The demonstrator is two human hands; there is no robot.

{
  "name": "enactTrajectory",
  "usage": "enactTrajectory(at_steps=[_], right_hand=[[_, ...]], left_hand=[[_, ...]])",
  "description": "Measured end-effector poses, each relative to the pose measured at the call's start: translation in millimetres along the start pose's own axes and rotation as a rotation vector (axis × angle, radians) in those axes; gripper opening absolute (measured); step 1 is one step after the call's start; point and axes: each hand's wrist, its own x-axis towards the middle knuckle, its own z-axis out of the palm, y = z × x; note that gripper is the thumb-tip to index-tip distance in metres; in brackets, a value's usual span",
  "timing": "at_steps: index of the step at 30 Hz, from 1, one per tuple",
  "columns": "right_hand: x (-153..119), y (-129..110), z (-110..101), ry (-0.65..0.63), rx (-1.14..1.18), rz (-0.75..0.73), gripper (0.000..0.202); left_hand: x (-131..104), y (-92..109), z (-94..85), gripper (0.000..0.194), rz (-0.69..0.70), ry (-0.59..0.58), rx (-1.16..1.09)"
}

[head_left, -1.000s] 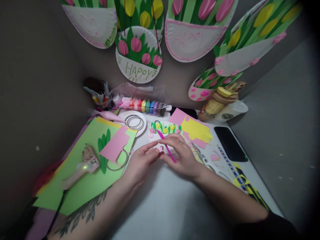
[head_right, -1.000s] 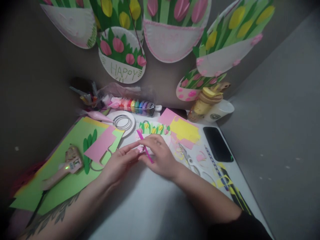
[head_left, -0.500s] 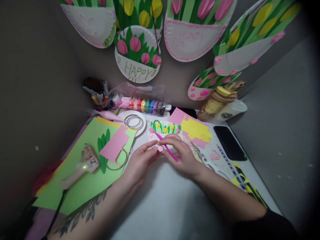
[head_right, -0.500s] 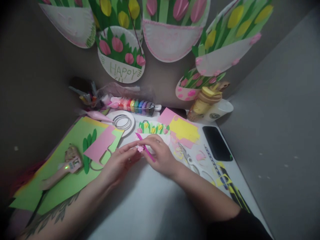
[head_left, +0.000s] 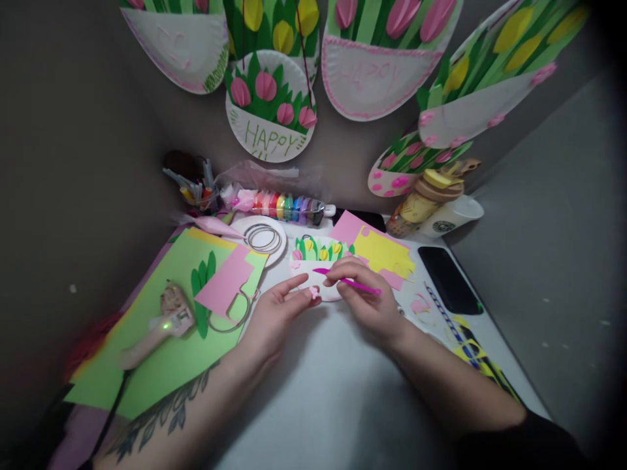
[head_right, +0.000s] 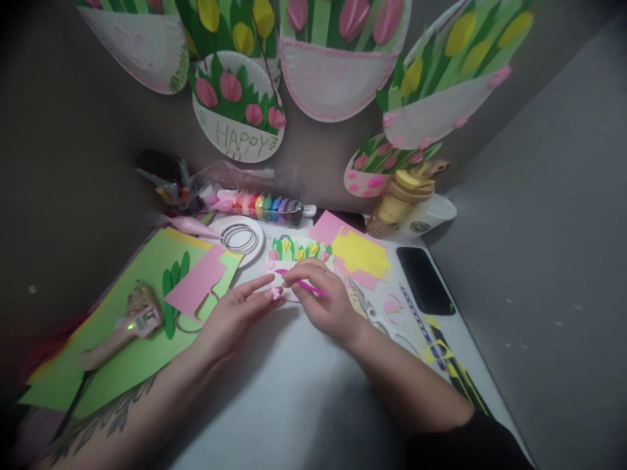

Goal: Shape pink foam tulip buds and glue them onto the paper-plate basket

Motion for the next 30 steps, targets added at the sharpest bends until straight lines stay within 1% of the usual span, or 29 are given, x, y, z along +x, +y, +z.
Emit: enactTrajectory(at_steps=[3,9,18,30], right_hand=[[-0.6,-0.7,-1.6,0.016,0.03,0.002,0.017],[-2.5,-1.7,-0.2,-0.011,0.034,0.03,0.025],[-1.6,-2.8,0.5,-0.033,0.022,0.03,0.024],[0.1,-3.4,1.3,-0.019,-0.038,0.005,0.02]], left_hand=[[-0.2,-0.1,0.2,0.064,0.006,0.009,0.02],[-0.7,1.7,1.7,0.068,0.019,0.013,0.037],[-2.1,2.1,2.4,0.067,0.023,0.022,0.042],[-1.6,2.9,3.5,0.058,0.012,0.029,0.02]])
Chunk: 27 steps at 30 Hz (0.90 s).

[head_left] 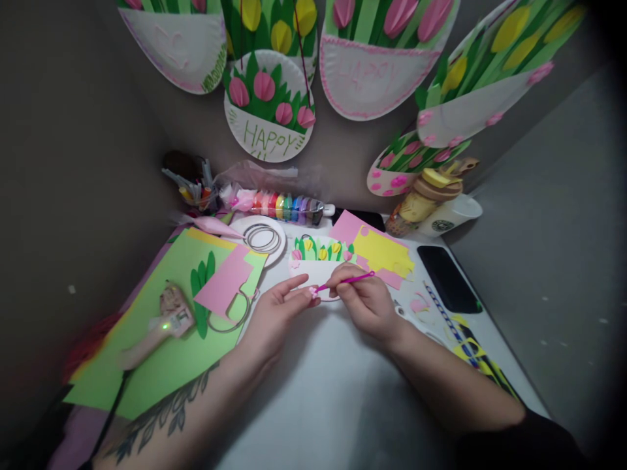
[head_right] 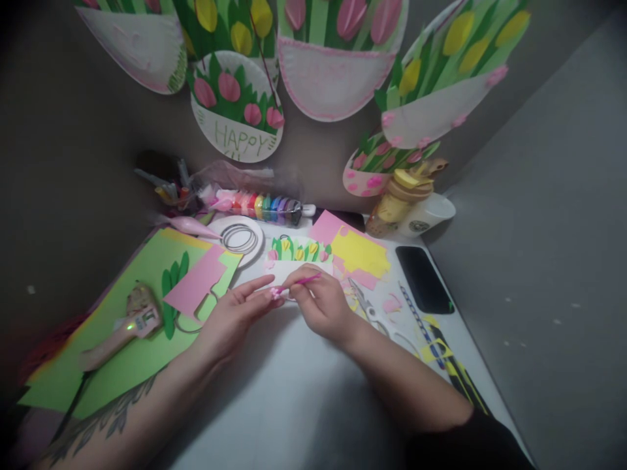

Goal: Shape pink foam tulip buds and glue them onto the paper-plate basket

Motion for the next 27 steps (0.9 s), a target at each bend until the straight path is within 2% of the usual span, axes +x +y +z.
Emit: enactTrajectory(at_steps=[15,20,23,25,27], right_hand=[[-0.8,3.0,1.1,0.018,-0.011,0.028,0.018],[-4.5,4.0,0.1,0.068,0.147,0.083,0.018],[-4.5,2.2,-1.2,0.123,0.17,0.006,0.016],[-2.7,0.9,-0.3,0.081,0.06,-0.072,0.016],[-0.9,0.8,2.6,0.01,-0.073,-0.142,0.027]], left_hand=[[-0.8,-1.4,-0.1,0.054,-0.015,-0.011,-0.004],[-0.7,-0.2,0.2,0.055,-0.028,-0.003,-0.021],[-2.1,1.5,0.6,0.057,-0.052,-0.015,-0.049],[-2.5,2.1,0.9,0.056,-0.077,-0.035,-0.087],[-2.4,2.1,1.1,0.053,-0.09,-0.062,-0.135]])
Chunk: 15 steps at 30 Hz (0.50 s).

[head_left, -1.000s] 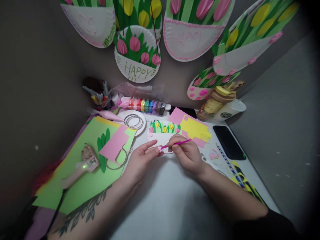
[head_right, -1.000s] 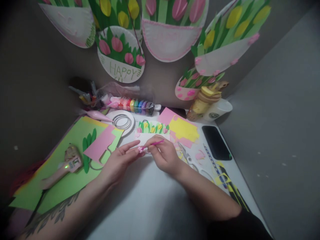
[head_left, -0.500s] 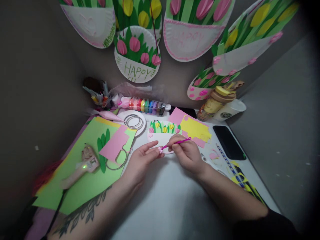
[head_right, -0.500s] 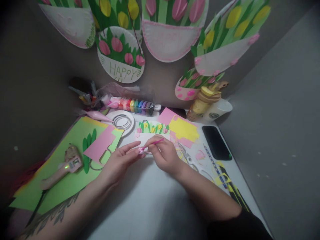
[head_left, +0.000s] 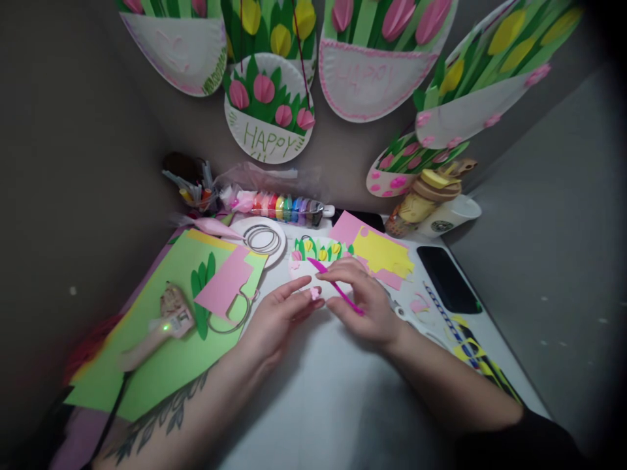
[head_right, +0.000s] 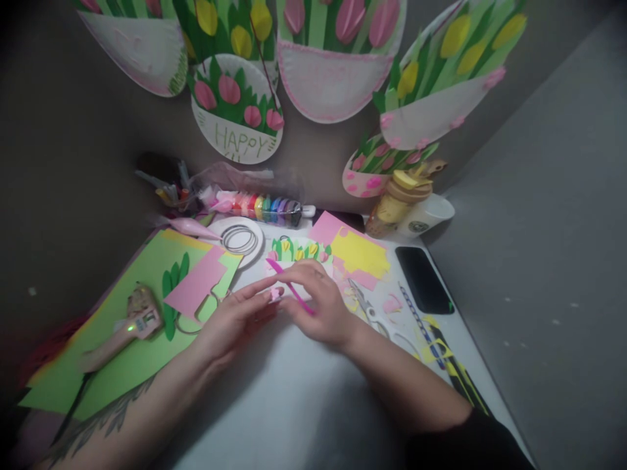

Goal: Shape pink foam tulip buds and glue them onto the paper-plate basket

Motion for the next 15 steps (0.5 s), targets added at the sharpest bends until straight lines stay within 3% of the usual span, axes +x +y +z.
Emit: enactTrajectory(at_steps=[4,10,15], right_hand=[[-1,3,9,-0.045,-0.146,-0.084,0.042],[-3,5,12,-0.015,-0.152,-0.078,0.033],[-1,4,10,-0.022,-0.107,-0.037,0.027]], left_hand=[[1,-1,0.0,0.047,0.014,-0.044,-0.035],[1,-1,0.8,0.043,0.023,-0.065,-0.053],[0,0,1.3,0.034,0.05,-0.008,-0.091]])
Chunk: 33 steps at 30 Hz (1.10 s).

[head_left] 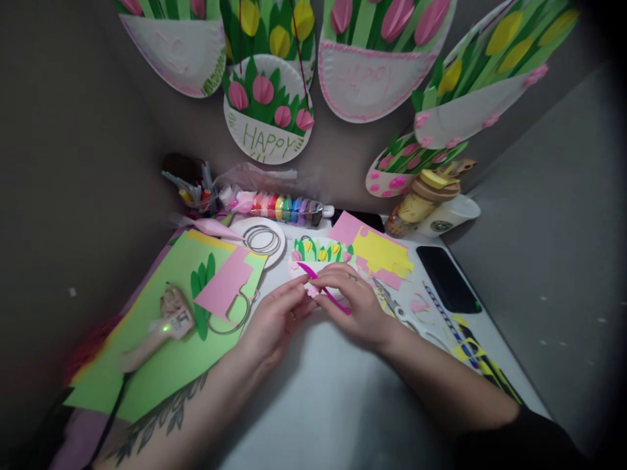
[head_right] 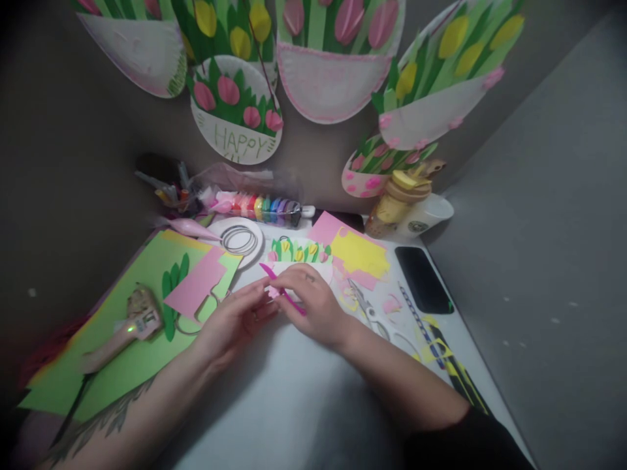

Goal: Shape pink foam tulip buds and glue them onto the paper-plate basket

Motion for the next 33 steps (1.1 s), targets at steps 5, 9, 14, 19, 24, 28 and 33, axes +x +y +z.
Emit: enactTrajectory(at_steps=[5,9,14,19,24,28,33], right_hand=[[0,-1,-1,-0.038,0.015,0.019,0.028],[1,0,-4,-0.018,0.029,0.011,0.032],[-2,1,-11,0.069,0.127,0.132,0.033],[-7,-1,-13,0.161,0.184,0.273,0.019],[-5,-4,-14,0.175,0.259,0.278,0.011],[-2,-7,-16,0.152,0.223,0.224,0.013],[0,-10,-18,0.145,0.153,0.244,0.015]], left_hand=[[-1,2,1.1,0.042,-0.024,-0.027,0.043],[0,2,0.8,0.043,-0.019,0.014,0.061],[1,1,-0.5,0.046,-0.026,0.069,0.074],[1,-1,-2.4,0.052,0.028,0.064,0.139],[1,-2,-5.7,0.057,0.069,0.056,0.215],[2,-3,-7.4,0.057,0.077,0.065,0.233],[4,-3,-7.7,0.056,0.084,0.079,0.233]])
